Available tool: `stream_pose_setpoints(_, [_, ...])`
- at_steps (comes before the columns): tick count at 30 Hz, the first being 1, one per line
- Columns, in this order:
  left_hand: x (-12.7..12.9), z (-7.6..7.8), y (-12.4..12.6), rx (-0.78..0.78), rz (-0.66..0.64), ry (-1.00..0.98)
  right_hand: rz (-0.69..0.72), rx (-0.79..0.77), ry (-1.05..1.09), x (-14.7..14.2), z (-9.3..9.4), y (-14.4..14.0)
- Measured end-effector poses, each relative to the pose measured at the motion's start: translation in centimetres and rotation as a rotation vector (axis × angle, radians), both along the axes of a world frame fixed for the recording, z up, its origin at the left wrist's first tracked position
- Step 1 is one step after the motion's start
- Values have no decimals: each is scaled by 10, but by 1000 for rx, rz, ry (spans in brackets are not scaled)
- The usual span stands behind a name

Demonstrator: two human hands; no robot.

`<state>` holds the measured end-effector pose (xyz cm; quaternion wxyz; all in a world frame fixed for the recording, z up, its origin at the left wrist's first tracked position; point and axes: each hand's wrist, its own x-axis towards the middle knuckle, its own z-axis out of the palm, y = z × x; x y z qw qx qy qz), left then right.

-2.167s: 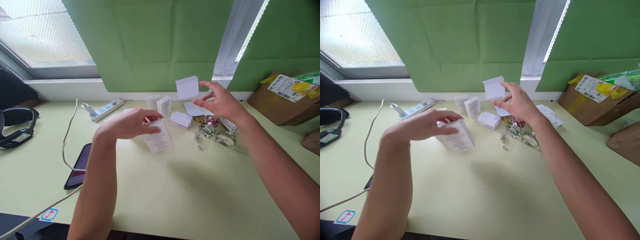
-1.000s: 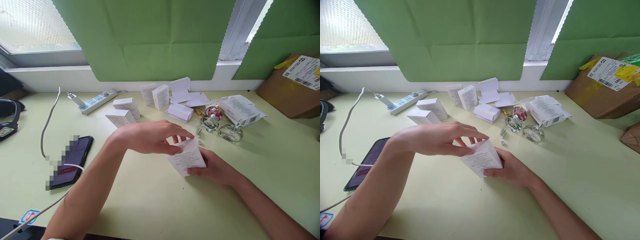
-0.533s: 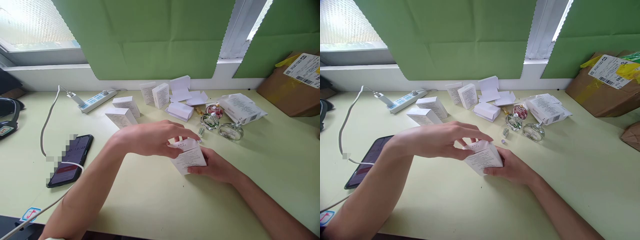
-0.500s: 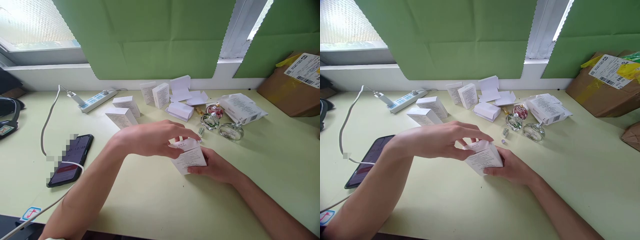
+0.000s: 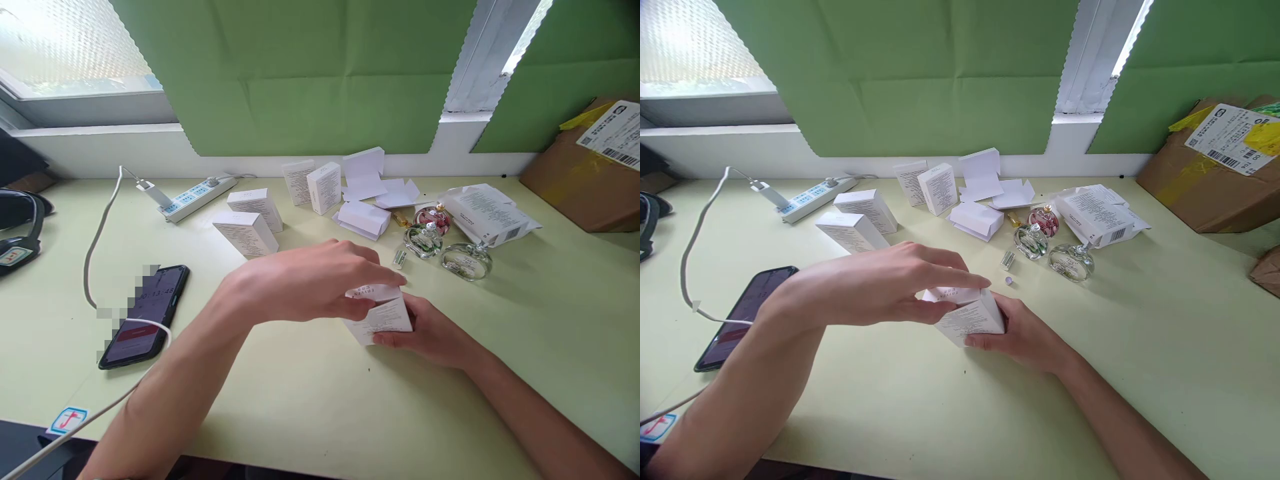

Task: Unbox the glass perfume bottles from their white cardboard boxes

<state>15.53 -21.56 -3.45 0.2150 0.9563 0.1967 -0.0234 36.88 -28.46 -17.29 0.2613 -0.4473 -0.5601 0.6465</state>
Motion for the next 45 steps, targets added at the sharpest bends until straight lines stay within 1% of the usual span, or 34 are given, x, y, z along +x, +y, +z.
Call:
stream_pose_setpoints(3, [-2, -1, 6, -38, 10, -53, 33, 5, 12, 1, -1, 1])
stream_pose_setpoints(6, [-6, -1, 12, -83, 57, -95, 19, 5, 45, 1, -3, 2])
stream_pose_setpoints(10, [-11, 2, 15, -24, 76, -154, -16, -12, 90, 1, -5, 3])
stream_pose_setpoints(13, [-10, 4, 13, 23, 73, -130, -47, 0, 62, 1, -7, 3])
stream_pose_setpoints(15, [-9, 3, 12, 22, 91, -93, -78, 20, 48, 1, -8, 2])
stream_pose_setpoints(19, [-9, -5, 14, 10, 118, -22, -103, 37, 61, 1, -6, 2])
stream_pose_setpoints(23, [-9, -17, 26, 47, 97, -31, -67, 12, 53, 1, 2, 3])
stream_pose_setpoints(27, [-10, -26, 40, -16, 94, -28, -40, -32, 41, 1, 8, 3])
stream_pose_setpoints(31, [-11, -29, 46, -52, 91, -45, -61, -69, 39, 1, 9, 2])
stream_pose_setpoints(35, [-9, -28, 43, -89, 165, -23, -86, -65, 48, 1, 10, 2])
stream_pose_setpoints(40, [-13, -25, 42, -192, 326, 138, -99, -43, 75, 2, 9, 1])
stream_pose_setpoints(45, [-20, -21, 42, -270, 371, 182, -87, -21, 48, 3, 8, 1])
